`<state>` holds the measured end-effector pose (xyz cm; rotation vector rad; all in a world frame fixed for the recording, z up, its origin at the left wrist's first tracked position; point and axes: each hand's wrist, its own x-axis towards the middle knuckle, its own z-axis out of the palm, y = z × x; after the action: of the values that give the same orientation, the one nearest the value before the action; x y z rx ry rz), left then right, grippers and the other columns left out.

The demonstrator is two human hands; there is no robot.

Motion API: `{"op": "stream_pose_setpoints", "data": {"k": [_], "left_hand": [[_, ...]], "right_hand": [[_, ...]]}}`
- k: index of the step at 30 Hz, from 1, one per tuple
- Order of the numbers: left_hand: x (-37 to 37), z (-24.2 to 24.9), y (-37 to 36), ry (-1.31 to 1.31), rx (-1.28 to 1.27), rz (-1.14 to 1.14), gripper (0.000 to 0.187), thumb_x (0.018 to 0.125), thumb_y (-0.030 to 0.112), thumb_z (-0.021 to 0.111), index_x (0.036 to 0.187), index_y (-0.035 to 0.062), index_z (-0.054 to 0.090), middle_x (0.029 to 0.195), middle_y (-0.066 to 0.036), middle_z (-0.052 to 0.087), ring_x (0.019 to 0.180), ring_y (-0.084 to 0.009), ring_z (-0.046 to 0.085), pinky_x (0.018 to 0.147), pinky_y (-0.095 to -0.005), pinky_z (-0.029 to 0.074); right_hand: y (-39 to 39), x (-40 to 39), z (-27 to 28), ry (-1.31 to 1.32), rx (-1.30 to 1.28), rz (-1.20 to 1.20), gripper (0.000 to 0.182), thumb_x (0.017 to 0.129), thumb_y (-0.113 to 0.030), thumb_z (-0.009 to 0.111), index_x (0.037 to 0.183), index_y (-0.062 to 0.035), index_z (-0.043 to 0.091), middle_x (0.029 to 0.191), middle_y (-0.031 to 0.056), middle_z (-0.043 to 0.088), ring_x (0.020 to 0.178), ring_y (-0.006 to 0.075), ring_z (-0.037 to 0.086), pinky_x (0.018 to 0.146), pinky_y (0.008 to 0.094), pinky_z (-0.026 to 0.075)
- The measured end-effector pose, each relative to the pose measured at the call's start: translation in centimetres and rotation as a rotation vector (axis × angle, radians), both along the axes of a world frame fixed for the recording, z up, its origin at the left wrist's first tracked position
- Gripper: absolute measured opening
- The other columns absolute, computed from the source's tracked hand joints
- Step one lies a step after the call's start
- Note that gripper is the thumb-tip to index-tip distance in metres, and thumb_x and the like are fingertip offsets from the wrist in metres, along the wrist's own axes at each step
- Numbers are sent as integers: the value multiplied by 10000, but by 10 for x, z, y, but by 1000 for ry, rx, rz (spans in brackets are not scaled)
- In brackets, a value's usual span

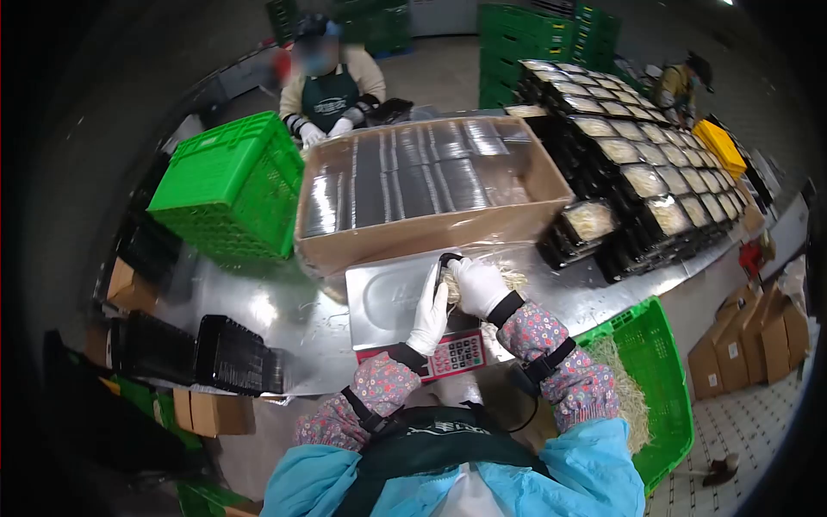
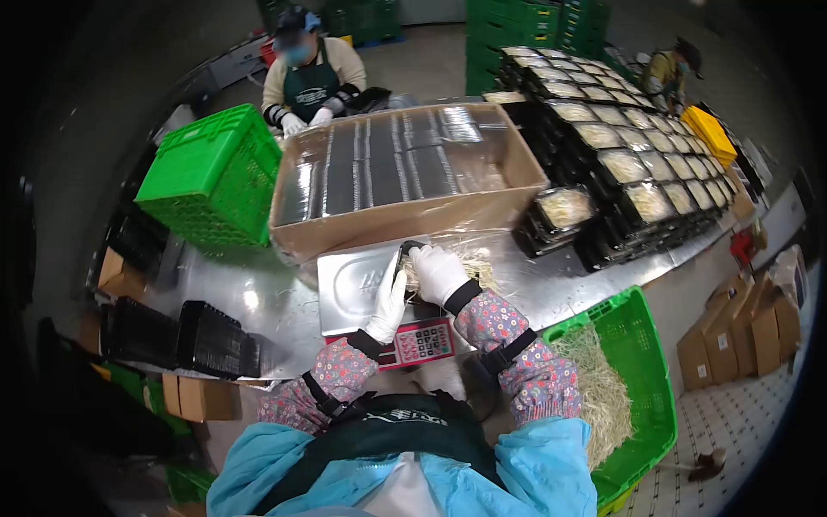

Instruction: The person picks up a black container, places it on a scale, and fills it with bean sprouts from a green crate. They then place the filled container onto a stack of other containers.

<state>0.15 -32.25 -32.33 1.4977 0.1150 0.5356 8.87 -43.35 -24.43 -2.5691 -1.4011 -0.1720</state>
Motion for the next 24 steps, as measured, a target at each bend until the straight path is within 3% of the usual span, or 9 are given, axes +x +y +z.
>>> {"op": "stream_pose_setpoints", "data": {"k": [5, 7, 8, 9, 12, 14, 18, 22, 24], "left_hand": [[-35, -20, 64, 177, 182, 99, 608, 991, 252, 476, 1476, -30, 241, 1484, -207, 357, 1378, -324, 343, 1131, -377, 262], [-43, -7, 77, 119, 970, 387, 659, 954, 248, 510, 1482, -23, 225, 1495, -233, 323, 1373, -359, 339, 1133, -421, 260], [-42, -3, 82, 71, 1033, 300, 658, 929, 268, 511, 1475, -4, 265, 1494, -231, 328, 1357, -373, 355, 1118, -454, 279], [-40, -2, 86, 71, 1029, 304, 658, 929, 268, 511, 1475, -4, 265, 1494, -231, 328, 1357, -373, 355, 1118, -454, 279], [-37, -3, 87, 340, 1185, 157, 589, 948, 313, 464, 1461, 55, 337, 1485, -163, 383, 1339, -336, 398, 1078, -439, 333], [-36, -4, 87, 350, 1197, 157, 574, 950, 307, 463, 1460, 71, 345, 1480, -159, 391, 1336, -332, 402, 1066, -451, 347], [-34, -5, 82, 395, 1245, 154, 534, 954, 298, 461, 1448, 114, 377, 1464, -145, 417, 1327, -318, 418, 1027, -497, 382], [-30, -11, 79, 397, 1200, 176, 509, 957, 300, 458, 1430, 120, 403, 1452, -136, 435, 1317, -313, 429, 1003, -520, 398], [-29, -10, 75, 409, 1203, 212, 495, 954, 300, 463, 1411, 112, 426, 1443, -126, 448, 1305, -308, 441, 998, -513, 403]], "right_hand": [[68, -2, -46, -51, -61, 202, 531, 673, -128, 674, 1179, -53, 532, 875, 125, 610, 826, 305, 626, 710, 416, 503], [83, -4, -59, -103, -81, 323, 524, 664, -192, 696, 1142, -46, 537, 913, 121, 589, 860, 303, 600, 716, 411, 495], [89, -7, -70, -54, 46, 302, 555, 638, -267, 726, 1110, -36, 549, 939, 130, 570, 905, 311, 577, 748, 415, 486], [94, -5, -78, -35, -59, 275, 598, 618, -333, 743, 1103, -33, 561, 948, 150, 560, 907, 318, 571, 772, 427, 476], [92, 4, -85, -18, 2, 295, 612, 630, -347, 752, 1123, -30, 578, 1006, 168, 568, 946, 309, 569, 821, 407, 479], [85, 19, -76, 289, 55, 464, 724, 629, -416, 778, 1194, -19, 563, 1092, 172, 576, 1037, 332, 558, 920, 406, 452], [50, 33, -31, 113, -131, 356, 801, 606, -453, 804, 1271, -82, 554, 1195, 140, 557, 1143, 327, 509, 994, 448, 398], [31, 51, -7, -17, -348, 208, 583, 595, -408, 805, 1068, -93, 677, 1139, 173, 588, 1107, 308, 552, 902, 452, 473], [27, 64, -25, 96, -344, 213, 313, 678, -307, 745, 909, -99, 712, 955, 172, 671, 938, 301, 658, 743, 430, 540]]}}
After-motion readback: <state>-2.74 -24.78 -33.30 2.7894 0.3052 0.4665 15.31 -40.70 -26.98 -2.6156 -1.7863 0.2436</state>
